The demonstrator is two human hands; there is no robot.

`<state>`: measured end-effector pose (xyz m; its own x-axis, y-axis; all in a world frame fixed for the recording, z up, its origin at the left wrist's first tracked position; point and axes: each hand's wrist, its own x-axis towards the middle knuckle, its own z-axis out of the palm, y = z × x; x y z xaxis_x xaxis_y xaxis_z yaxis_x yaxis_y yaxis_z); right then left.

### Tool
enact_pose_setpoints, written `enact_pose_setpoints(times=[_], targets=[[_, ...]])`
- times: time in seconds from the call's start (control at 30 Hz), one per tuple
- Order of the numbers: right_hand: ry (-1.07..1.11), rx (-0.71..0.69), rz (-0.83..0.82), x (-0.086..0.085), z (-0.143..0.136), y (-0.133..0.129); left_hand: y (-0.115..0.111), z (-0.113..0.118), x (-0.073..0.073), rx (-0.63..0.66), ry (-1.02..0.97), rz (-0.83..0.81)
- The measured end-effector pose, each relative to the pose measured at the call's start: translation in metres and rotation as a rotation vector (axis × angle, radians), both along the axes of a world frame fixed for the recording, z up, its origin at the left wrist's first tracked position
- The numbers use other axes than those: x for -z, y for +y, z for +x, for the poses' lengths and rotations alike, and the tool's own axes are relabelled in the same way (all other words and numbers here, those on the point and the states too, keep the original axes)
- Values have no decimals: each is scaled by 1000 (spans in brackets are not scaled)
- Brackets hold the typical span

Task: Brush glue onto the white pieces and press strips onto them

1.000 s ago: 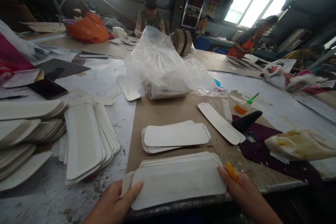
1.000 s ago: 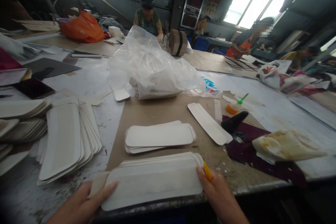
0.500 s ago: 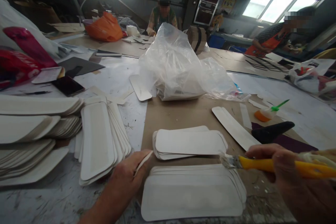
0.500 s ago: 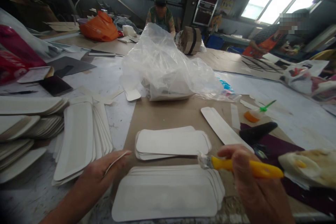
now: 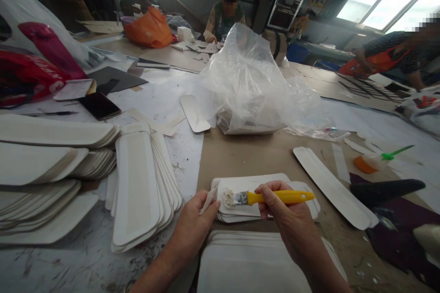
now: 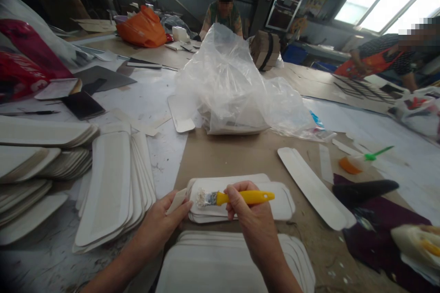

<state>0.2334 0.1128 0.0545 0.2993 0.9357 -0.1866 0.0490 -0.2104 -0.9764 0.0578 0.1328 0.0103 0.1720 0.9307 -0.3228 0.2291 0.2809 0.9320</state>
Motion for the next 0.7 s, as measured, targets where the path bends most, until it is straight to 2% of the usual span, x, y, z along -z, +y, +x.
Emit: enact_pose_setpoints(times=[0.2,0.4,0.53,0.7], targets=[[-271,59,-77,-8,-2,-6,-3,-3,6,50,-55,-75],[-313,32,-76,-11,-4,-7,-2,-7,4,122,-52,-97],[-533,80,-128,-12,19,-9,0,-9,6,169,-57,-88],[-755,199,-184,-21,53,-16,0,-9,10,167,-80,-89]])
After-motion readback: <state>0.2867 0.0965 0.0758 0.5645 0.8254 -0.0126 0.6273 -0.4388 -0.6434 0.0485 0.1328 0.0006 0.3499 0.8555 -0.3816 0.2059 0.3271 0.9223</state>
